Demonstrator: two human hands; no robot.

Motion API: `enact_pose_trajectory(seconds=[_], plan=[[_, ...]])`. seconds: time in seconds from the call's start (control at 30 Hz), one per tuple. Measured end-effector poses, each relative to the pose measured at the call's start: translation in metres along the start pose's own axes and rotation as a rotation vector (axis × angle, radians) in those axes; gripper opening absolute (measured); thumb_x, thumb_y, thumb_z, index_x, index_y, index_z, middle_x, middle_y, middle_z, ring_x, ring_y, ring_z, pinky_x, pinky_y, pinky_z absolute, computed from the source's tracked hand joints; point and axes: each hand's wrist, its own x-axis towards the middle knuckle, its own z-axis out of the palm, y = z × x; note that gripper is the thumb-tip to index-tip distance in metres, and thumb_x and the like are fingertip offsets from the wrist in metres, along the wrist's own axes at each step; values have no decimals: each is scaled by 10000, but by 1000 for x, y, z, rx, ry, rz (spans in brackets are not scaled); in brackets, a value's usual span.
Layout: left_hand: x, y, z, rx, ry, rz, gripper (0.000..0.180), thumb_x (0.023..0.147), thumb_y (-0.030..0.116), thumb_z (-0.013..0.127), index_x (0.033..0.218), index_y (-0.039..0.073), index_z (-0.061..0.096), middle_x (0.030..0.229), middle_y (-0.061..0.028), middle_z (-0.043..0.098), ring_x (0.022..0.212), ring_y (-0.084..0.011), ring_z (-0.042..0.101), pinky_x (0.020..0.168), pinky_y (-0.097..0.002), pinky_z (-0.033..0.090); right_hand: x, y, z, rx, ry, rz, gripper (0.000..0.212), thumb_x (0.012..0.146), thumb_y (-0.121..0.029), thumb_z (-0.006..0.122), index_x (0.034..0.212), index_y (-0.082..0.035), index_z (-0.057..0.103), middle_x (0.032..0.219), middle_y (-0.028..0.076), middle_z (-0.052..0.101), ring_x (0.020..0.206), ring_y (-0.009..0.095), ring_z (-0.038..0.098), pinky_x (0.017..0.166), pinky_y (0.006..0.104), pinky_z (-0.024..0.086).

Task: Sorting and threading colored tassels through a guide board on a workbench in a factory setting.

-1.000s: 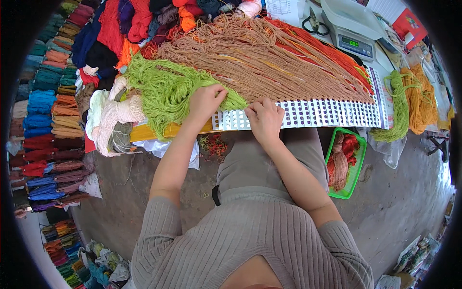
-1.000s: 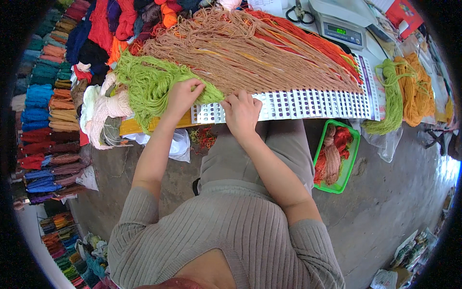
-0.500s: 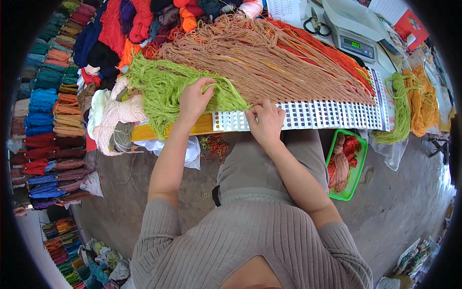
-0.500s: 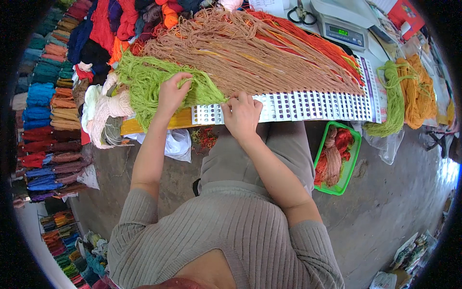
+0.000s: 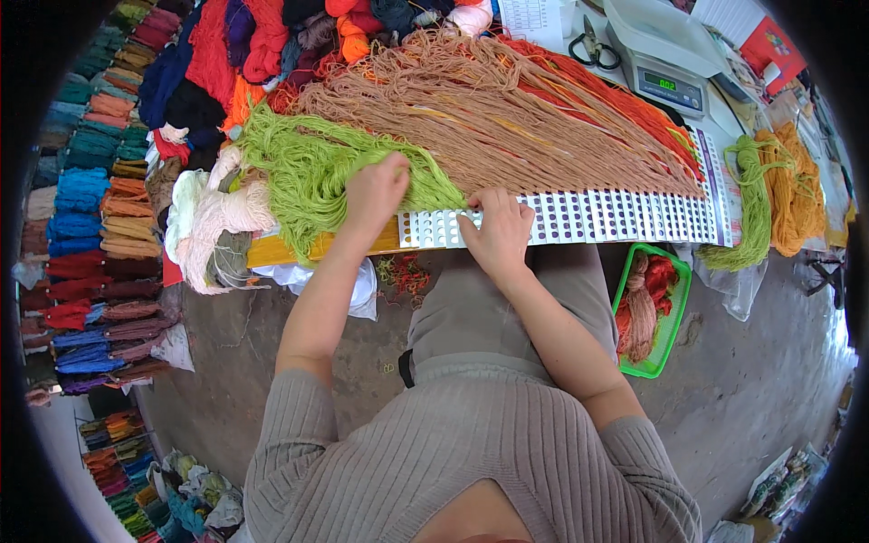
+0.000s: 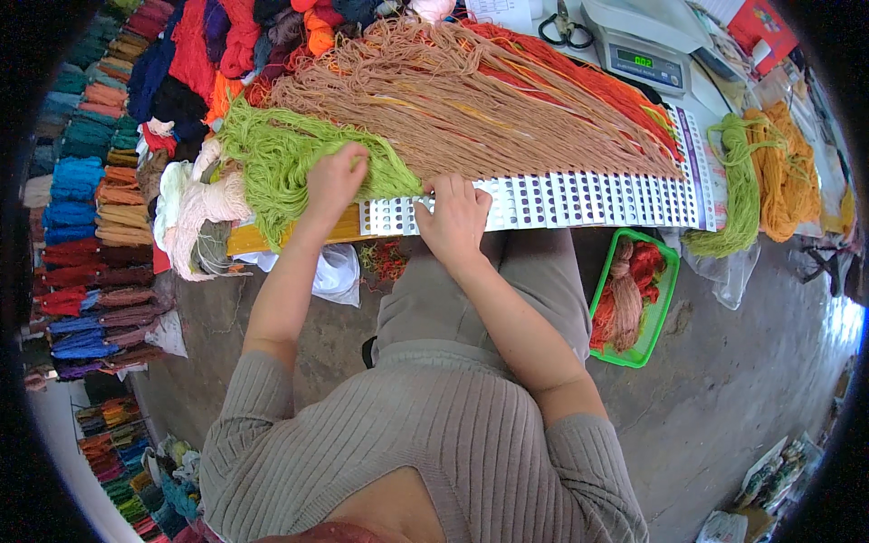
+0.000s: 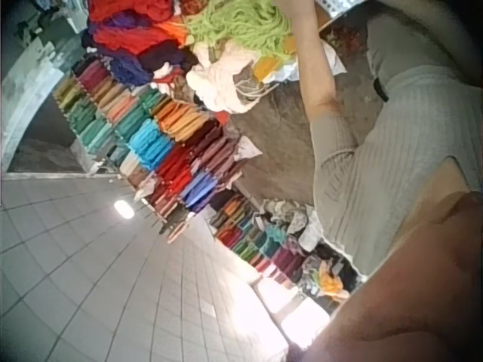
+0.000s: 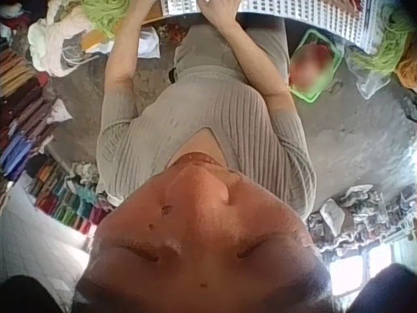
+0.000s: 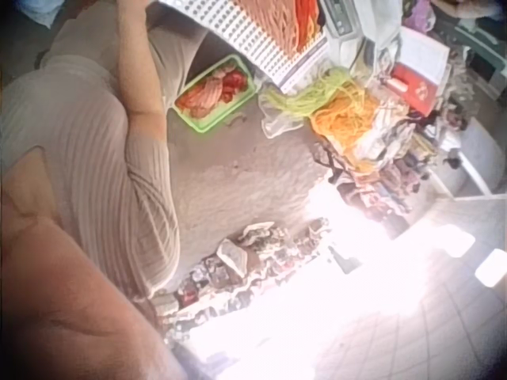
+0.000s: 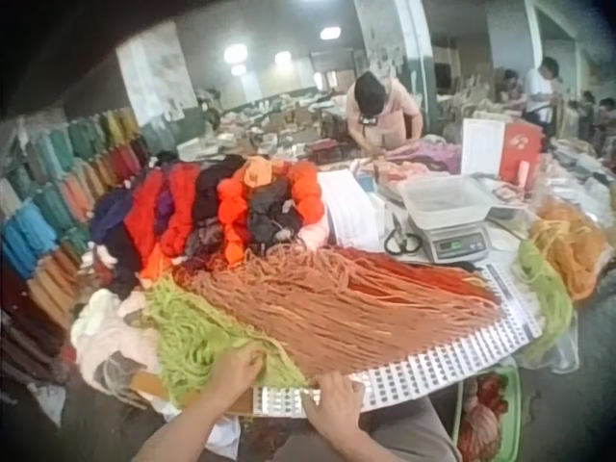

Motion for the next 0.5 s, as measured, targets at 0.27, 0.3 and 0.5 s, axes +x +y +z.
enact_pose_trajectory(seconds=[0.27,0.3,0.5], plan=[[3,4,-10,-251,-109,-66,142,861,267,644,984,205,678,613,-113,618,597,-292,639,548,-413,479,0,3,0,-37,4,-23,310,747,-226,716,1005,-128,575,955,36,583,956,231,555,853,393,332],[2,6,-5,-250,-109,-67,142,861,267,644,984,205,678,613,-113,618,597,-292,639,548,-413,479,-1,3,0,-38,10,-25,309,746,-225,715,1004,-128,576,955,36,583,955,229,555,850,392,333],[-2,3,14,-7,-48,83,89,826,227,660,909,198,649,611,-106,626,584,-312,639,498,-433,470,0,1,4,-10,8,-30,314,716,-183,708,996,-126,579,946,50,570,949,237,550,848,403,336]])
